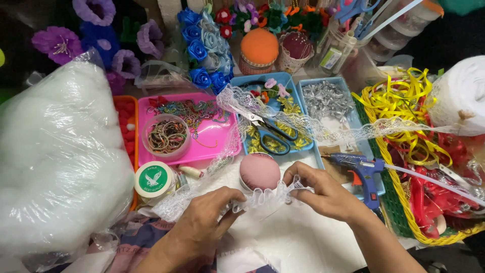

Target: Gathering and pleating white lace to decorate a small pink egg-shaped object.

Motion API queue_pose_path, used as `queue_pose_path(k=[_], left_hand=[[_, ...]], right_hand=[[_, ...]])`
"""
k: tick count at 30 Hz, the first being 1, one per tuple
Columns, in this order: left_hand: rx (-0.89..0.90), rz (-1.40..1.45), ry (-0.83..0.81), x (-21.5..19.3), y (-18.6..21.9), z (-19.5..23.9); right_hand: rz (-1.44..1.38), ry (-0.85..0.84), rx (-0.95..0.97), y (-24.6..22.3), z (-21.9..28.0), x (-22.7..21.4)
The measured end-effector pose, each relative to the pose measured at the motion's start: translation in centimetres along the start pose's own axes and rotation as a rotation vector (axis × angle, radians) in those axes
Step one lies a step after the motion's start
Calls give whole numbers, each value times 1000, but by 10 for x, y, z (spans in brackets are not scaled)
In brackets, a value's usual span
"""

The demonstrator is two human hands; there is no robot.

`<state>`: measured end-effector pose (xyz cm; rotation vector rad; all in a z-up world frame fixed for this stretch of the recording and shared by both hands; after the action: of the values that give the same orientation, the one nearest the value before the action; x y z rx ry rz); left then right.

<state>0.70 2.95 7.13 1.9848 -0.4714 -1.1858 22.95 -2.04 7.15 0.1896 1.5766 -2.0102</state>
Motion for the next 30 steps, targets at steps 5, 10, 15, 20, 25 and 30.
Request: queue_pose_path(k=[5, 10, 15, 20, 25, 30], left_hand=[[-76, 9, 41, -9, -4, 4], [-119, 71, 83, -12, -6, 6], [-151, 111, 62, -11, -7, 3], [-86, 116, 78, -14, -4, 4], [-115, 122, 87, -17, -6, 5], [-325, 273, 54, -18, -15, 6]], right_hand=[[-594, -131, -1, 18, -4, 17], [-788, -193, -18, 23, -3, 22], [-511, -171, 118, 31, -1, 21], [-401, -151, 114, 43, -1, 17], [-399, -183, 38, 39, 3, 14], [-616, -134, 124, 61, 9, 17]])
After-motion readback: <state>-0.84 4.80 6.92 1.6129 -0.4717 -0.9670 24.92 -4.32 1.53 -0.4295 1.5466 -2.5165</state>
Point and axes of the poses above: each hand's wrist, its own z-axis away from the middle knuckle, its own x-axis out of the palm, y = z × x, the point moved 8 cm from there along -z, towards the middle knuckle, and after that the axes turned 11 degrees about -y, right-handed, at the moved point
